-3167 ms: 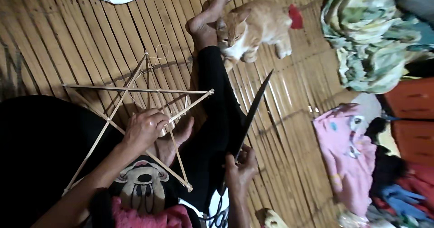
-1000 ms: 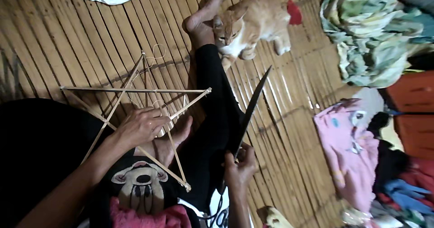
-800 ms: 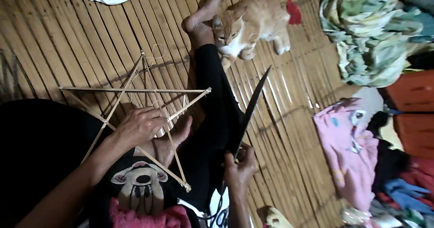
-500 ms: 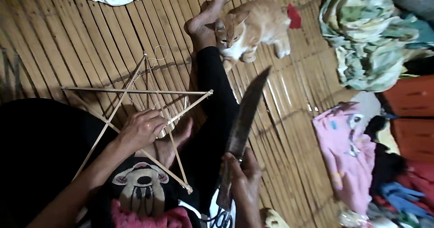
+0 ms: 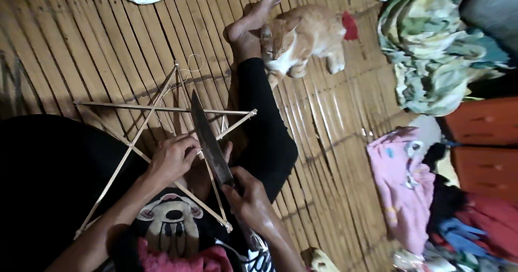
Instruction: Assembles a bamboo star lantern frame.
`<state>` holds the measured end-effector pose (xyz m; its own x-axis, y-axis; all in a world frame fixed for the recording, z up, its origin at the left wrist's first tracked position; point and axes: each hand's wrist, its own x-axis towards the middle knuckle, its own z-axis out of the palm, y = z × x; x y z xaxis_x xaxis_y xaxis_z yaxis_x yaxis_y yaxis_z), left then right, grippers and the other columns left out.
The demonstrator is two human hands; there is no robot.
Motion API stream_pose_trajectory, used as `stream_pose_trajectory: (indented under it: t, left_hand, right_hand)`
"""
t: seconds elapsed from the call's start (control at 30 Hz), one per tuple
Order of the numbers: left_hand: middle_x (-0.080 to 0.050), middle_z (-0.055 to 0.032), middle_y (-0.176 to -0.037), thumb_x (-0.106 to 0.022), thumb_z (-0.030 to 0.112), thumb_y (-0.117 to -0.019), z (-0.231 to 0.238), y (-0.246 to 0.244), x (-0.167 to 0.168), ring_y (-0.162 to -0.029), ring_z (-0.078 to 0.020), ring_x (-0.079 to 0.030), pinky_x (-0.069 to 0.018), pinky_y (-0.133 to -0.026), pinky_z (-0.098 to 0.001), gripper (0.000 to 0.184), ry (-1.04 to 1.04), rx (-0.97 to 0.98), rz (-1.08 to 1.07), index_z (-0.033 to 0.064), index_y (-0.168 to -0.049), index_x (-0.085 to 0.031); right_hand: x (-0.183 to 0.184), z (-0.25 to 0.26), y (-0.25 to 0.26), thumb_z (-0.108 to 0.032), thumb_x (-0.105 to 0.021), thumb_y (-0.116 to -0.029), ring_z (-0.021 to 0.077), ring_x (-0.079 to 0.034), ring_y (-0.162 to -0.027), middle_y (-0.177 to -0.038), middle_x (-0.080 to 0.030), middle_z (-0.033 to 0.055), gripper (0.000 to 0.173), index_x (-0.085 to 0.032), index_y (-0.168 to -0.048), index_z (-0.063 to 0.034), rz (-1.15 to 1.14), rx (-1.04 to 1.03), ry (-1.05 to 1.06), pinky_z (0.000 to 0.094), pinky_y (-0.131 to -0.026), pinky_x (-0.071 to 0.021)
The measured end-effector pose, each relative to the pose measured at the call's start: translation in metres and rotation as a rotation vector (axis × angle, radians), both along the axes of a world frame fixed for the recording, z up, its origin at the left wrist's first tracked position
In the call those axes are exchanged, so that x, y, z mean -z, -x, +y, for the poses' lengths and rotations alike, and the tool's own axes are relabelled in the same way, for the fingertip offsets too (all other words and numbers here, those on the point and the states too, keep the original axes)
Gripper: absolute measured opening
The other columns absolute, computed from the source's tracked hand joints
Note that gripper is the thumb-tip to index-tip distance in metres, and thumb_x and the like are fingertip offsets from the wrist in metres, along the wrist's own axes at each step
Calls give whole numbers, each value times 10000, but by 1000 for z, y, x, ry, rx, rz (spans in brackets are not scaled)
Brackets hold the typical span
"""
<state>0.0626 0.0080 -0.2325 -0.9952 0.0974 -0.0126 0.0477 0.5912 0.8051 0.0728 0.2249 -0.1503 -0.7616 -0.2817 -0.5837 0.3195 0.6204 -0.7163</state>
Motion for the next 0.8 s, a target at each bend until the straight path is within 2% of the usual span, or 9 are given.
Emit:
stream_pose_trajectory:
  t: [0.47, 0.67, 0.8]
  left_hand:
    - [-720, -115, -870, -648, 105, -935, 3, -3, 7, -768, -246, -714, -580, -684, -426, 126, 61, -2, 111, 29, -917, -747]
    - [-695, -122, -838, -634, 88, -932, 5, -4, 10, -741, -254, -700, -578, -669, -412, 133, 76, 7, 164, 14, -899, -739]
    - [-699, -111, -844, -621, 93, -937, 5, -3, 10, -746, -237, -700, -580, -680, -401, 145, 70, 3, 146, 19, -903, -741]
  right_hand:
    - [9, -4, 9, -140, -612, -961, 63, -598, -580, -934, -655, 45, 230, -643, -1166, -41, -31, -30, 11, 235, -531, -543]
    - [22, -21, 26, -155, -590, -977, 89, -644, -686, -975, -671, 70, 220, -659, -1148, -35, 10, -67, -25, 270, -620, -565]
    - [14, -12, 16, -160, -594, -978, 82, -608, -587, -906, -659, 51, 247, -646, -1185, -34, -46, -43, -13, 260, -546, -551]
